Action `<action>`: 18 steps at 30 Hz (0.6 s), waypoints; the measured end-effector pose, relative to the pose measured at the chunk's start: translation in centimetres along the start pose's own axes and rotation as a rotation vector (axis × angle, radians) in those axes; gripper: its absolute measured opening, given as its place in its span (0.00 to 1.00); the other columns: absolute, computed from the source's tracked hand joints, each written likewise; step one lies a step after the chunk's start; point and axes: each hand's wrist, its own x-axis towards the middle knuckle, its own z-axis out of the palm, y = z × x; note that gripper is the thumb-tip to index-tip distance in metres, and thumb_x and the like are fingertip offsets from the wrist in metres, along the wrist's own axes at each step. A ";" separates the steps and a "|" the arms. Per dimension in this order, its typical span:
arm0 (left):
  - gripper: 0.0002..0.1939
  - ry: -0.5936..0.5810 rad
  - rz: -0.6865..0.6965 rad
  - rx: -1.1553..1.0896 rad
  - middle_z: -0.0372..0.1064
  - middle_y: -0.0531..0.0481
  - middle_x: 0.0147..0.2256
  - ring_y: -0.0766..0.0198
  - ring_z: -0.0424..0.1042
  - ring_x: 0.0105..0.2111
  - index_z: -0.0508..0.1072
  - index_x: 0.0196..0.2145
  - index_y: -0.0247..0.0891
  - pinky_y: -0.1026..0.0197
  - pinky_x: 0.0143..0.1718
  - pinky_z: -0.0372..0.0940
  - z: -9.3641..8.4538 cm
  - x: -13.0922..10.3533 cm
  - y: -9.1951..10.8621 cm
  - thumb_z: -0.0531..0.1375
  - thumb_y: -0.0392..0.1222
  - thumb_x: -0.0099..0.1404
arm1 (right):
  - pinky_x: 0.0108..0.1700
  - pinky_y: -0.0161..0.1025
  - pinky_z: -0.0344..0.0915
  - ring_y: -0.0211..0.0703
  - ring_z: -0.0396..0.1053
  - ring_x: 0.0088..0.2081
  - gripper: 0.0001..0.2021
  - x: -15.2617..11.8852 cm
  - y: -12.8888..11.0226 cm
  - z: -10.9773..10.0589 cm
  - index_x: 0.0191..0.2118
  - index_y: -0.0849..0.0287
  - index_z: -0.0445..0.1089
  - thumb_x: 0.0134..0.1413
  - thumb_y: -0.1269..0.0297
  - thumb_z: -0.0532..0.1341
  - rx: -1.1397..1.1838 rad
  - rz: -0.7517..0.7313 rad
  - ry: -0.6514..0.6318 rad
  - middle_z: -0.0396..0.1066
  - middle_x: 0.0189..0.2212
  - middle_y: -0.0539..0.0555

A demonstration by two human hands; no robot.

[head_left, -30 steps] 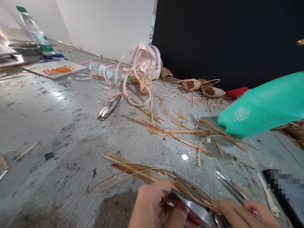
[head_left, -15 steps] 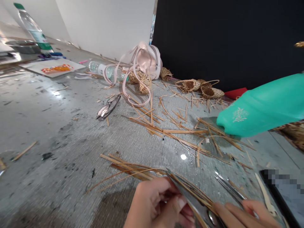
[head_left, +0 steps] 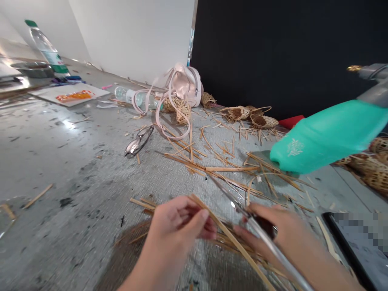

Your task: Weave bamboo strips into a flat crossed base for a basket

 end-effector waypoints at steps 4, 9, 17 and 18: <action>0.10 0.241 0.088 0.134 0.72 0.49 0.23 0.65 0.73 0.24 0.72 0.26 0.33 0.67 0.28 0.68 -4.4 0.8 1.1 0.65 0.43 0.50 | 0.25 0.35 0.58 0.40 0.64 0.23 0.13 2.2 0.6 -1.2 0.29 0.58 0.66 0.54 0.55 0.53 0.083 0.101 -0.098 0.68 0.21 0.52; 0.12 0.293 0.001 0.222 0.70 0.51 0.19 0.70 0.68 0.17 0.71 0.24 0.32 0.71 0.19 0.64 -7.6 0.8 1.6 0.66 0.44 0.49 | 0.24 0.36 0.54 0.39 0.61 0.21 0.18 2.7 1.1 -2.1 0.27 0.58 0.66 0.56 0.51 0.49 -0.041 0.054 -0.100 0.64 0.18 0.50; 0.15 -0.140 -0.167 0.654 0.67 0.52 0.16 0.68 0.64 0.14 0.70 0.18 0.37 0.70 0.14 0.58 -9.1 -1.4 2.1 0.61 0.49 0.55 | 0.19 0.35 0.50 0.36 0.55 0.18 0.20 2.2 0.2 -3.8 0.34 0.56 0.72 0.52 0.46 0.53 0.060 0.065 -0.033 0.59 0.15 0.48; 0.13 -0.139 -0.120 0.771 0.67 0.53 0.17 0.67 0.65 0.15 0.71 0.20 0.38 0.71 0.15 0.58 -9.1 -1.7 2.5 0.61 0.48 0.55 | 0.18 0.34 0.49 0.35 0.54 0.18 0.20 2.3 -0.1 -4.2 0.36 0.56 0.73 0.52 0.45 0.53 0.086 0.055 -0.013 0.58 0.15 0.47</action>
